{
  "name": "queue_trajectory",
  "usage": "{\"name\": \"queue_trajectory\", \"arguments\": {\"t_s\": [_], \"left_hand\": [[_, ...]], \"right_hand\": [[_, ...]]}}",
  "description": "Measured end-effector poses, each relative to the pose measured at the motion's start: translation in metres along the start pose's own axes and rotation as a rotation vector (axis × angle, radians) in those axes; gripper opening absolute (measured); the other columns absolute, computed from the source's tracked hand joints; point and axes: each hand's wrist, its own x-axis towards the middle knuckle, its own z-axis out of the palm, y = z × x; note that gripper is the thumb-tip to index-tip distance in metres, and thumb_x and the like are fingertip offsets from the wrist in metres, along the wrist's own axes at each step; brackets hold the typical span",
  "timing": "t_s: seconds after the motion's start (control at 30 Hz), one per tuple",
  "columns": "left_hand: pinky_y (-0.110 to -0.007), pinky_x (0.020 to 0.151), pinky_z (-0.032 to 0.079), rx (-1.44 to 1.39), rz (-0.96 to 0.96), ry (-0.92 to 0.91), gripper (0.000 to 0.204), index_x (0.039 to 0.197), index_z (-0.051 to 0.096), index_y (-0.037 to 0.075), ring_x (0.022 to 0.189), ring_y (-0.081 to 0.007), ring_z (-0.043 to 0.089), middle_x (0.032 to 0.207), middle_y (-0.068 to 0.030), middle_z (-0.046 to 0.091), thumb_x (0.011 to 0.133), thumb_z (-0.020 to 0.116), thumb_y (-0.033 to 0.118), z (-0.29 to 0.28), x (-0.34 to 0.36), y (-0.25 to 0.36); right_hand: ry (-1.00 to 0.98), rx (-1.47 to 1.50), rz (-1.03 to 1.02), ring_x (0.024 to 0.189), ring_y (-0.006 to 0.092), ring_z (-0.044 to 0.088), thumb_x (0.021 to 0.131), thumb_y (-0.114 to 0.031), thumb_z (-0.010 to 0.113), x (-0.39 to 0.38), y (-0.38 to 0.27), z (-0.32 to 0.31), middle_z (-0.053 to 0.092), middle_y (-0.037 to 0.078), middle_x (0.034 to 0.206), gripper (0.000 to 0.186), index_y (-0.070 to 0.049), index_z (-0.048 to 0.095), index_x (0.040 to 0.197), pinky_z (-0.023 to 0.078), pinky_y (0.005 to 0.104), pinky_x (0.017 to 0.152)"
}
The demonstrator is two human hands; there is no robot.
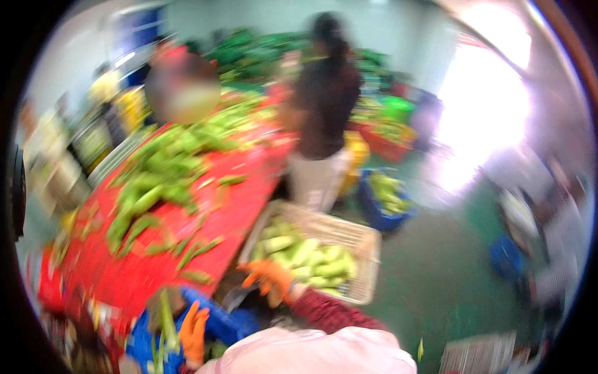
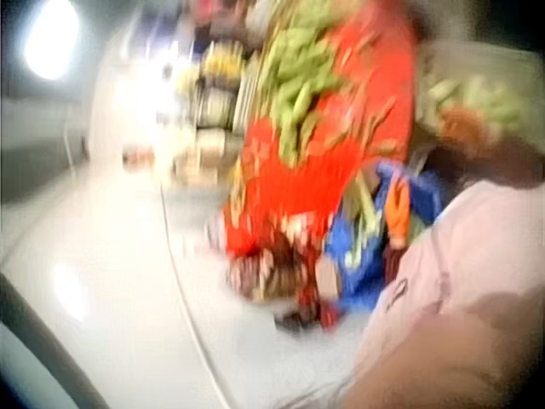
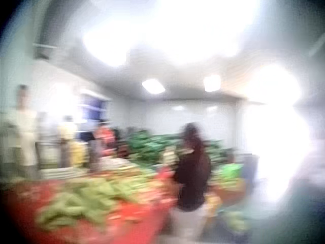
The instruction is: The person stands at a red table and peels green vegetables using a knife. They remove the outer layers and place the peeled vegetables into a blue bag or basket. Other people are working in the background.
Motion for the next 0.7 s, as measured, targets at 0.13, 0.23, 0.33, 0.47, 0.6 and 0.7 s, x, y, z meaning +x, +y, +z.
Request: {"name": "queue_trajectory", "arguments": {"t_s": [0.13,0.23,0.33,0.47,0.6,0.7], "left_hand": [[-0.026,0.089,0.048,0.001,0.003,0.235,0.045,0.135,0.048,-0.002,0.1,-0.0149,0.061,0.113,-0.0117,0.065,0.093,0.058,0.007,-0.036,-0.019,0.002],[-0.027,0.089,0.048,0.009,-0.064,0.588,0.043,0.134,0.047,-0.005,0.1,-0.0156,0.061,0.112,-0.0122,0.065,0.093,0.056,0.007,-0.049,-0.041,0.012],[-0.029,0.085,0.05,0.033,-0.097,0.879,0.043,0.133,0.049,-0.003,0.093,-0.0175,0.063,0.11,-0.0124,0.065,0.093,0.056,0.012,-0.053,-0.042,-0.003],[-0.029,0.09,0.047,0.124,-0.218,1.023,0.032,0.12,0.06,-0.002,0.103,-0.0186,0.059,0.118,-0.0122,0.062,0.097,0.053,0.018,-0.012,-0.02,0.059],[-0.03,0.091,0.046,0.169,-0.385,1.123,0.037,0.125,0.059,0.001,0.101,-0.0187,0.061,0.111,-0.0125,0.066,0.095,0.058,0.022,0.014,-0.004,0.068],[-0.03,0.09,0.047,0.137,-0.396,1.18,0.038,0.125,0.059,0.002,0.102,-0.0199,0.062,0.112,-0.0124,0.066,0.094,0.06,0.023,0.025,0.004,0.069]], "right_hand": [[0.117,-0.062,-0.049,0.046,0.0091,0.049,0.087,-0.032,0.063,0.129,-0.046,-0.016,0.071,0.008,0.085,0.036,-0.002,0.066,0.108,0.04,0.0233,0.044],[0.028,-0.188,-0.101,0.058,0.0057,0.054,0.086,-0.028,0.065,0.266,-0.056,-0.003,0.07,0.004,0.085,0.036,-0.001,0.066,0.11,0.041,0.022,0.048],[-0.016,-0.587,-0.182,0.079,0.0236,0.064,0.084,-0.036,0.062,0.399,-0.039,0.016,0.07,0.012,0.092,0.042,-0.005,0.065,0.113,0.05,0.0354,0.066],[-0.182,-1.165,-0.419,0.096,0.0403,0.061,0.078,-0.042,0.06,0.512,-0.011,0.071,0.064,0.023,0.099,0.041,-0.008,0.065,0.1,0.048,0.0466,0.081],[-0.154,-1.411,-0.041,0.104,0.034,0.063,0.062,-0.054,0.078,0.542,0.018,0.102,0.066,0.017,0.112,0.098,-0.014,0.035,0.141,0.05,0.0433,0.089],[-0.157,-1.426,0.081,0.107,0.0342,0.062,0.061,-0.051,0.081,0.546,0.01,0.102,0.061,0.02,0.12,0.101,-0.004,0.035,0.139,0.05,0.0419,0.091]]}}
